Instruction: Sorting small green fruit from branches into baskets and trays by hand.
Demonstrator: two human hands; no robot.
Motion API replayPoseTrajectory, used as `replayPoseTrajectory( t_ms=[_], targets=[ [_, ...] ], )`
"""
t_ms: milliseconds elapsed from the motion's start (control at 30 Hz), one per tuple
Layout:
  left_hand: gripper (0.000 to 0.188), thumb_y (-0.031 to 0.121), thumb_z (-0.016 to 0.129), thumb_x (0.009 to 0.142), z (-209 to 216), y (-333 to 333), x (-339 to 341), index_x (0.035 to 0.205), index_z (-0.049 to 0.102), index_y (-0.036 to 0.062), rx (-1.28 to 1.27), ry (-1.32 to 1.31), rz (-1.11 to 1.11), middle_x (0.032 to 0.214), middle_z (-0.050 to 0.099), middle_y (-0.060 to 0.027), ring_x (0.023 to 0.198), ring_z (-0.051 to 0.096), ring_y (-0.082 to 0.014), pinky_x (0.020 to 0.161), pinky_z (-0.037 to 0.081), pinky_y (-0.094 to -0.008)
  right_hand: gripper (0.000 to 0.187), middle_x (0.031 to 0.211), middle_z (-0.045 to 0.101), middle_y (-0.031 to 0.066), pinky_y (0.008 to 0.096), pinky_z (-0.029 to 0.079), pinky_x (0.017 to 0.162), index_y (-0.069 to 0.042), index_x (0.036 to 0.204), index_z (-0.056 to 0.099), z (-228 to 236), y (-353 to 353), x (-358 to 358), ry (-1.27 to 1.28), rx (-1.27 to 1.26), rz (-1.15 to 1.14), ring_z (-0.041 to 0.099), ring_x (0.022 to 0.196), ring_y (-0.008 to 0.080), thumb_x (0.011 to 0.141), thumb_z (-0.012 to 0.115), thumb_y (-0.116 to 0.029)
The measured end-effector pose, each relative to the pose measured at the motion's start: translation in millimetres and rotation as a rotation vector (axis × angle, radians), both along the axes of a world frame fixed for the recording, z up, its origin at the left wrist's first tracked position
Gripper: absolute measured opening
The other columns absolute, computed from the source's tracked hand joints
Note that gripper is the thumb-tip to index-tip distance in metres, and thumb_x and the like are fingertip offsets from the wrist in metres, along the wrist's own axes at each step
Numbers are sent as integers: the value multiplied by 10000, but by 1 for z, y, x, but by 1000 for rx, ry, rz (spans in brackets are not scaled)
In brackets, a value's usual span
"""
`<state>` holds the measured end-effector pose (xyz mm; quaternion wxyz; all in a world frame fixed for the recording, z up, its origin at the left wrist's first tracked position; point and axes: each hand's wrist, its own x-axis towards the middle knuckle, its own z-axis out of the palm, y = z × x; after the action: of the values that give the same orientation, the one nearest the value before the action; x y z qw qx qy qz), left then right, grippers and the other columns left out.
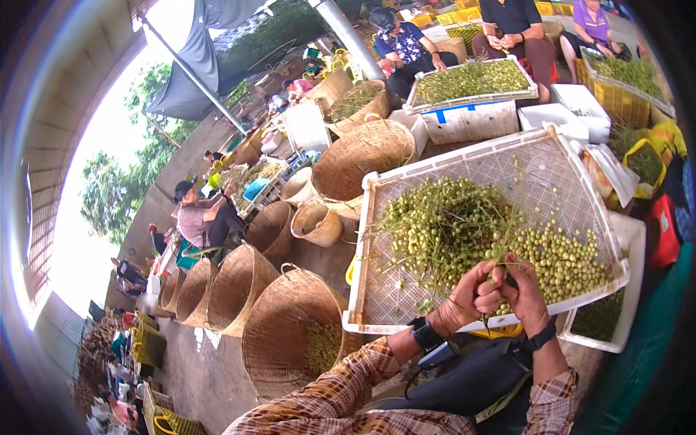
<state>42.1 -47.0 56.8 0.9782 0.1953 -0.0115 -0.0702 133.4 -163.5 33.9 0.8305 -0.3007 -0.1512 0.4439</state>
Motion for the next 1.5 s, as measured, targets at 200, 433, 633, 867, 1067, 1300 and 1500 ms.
replayPoseTrajectory(
  t_ms=[200, 433, 633, 867, 1067, 1300, 1500],
  targets=[
    [301, 330, 413, 954, 14, 3, 0, 843, 552, 87, 453, 171, -5, 467, 235, 86, 363, 189, -50, 355, 150, -227, 103, 705, 515, 20, 200, 314, 427, -104, 915, 528, 0, -8, 1, -307, -238, -173, 406, 485, 79, 919, 489, -200],
    [199, 261, 428, 953, 23, 11, -9, 998, 535, 99, 499, 110, 117, 504, 305, 62, 425, 267, -52, 407, 201, -222, 231, 744, 499, -1, 194, 279, 433, -41, 1097, 551, 23, -3, 15, -903, -145, -184, 382, 505, 42, 919, 512, -183],
    [320, 315, 417, 979, 31, 19, 6, 1133, 553, 69, 318, 67, 224, 516, 212, 89, 412, 189, -41, 400, 185, -209, 246, 704, 500, -14, 179, 241, 423, -7, 1091, 582, 47, -13, 16, -382, -76, 17, 358, 498, 23, 949, 509, -194],
    [260, 311, 455, 970, 27, 0, 6, 893, 577, 95, 650, 66, 238, 527, 266, 93, 417, 216, -31, 394, 167, -211, 186, 633, 487, -21, 199, 263, 417, 9, 914, 596, 39, -19, -3, -415, -120, -71, 350, 482, 15, 858, 653, -159],
    [295, 283, 480, 964, 23, -16, -12, 737, 543, 106, 666, 61, 204, 528, 279, 94, 415, 216, -22, 383, 161, -212, 160, 676, 500, -16, 206, 282, 426, 26, 966, 598, 34, -34, -27, -456, -198, -167, 354, 495, 22, 881, 617, -109],
    [272, 285, 517, 945, 29, -25, -38, 840, 608, 51, 673, -24, 175, 522, 288, 97, 413, 229, -20, 381, 169, -213, 117, 668, 462, -26, 198, 303, 451, 37, 989, 572, 41, -48, -62, -447, -88, -164, 367, 514, 23, 916, 549, -51],
    [164, 188, 549, 908, 38, -46, -50, 760, 580, 125, 826, 75, 304, 538, 339, 102, 449, 278, -11, 406, 182, -208, 135, 682, 521, -2, 188, 308, 417, 14, 940, 617, 42, -61, -82, -427, -224, -355, 422, 498, 34, 868, 636, -99]
  ],
)
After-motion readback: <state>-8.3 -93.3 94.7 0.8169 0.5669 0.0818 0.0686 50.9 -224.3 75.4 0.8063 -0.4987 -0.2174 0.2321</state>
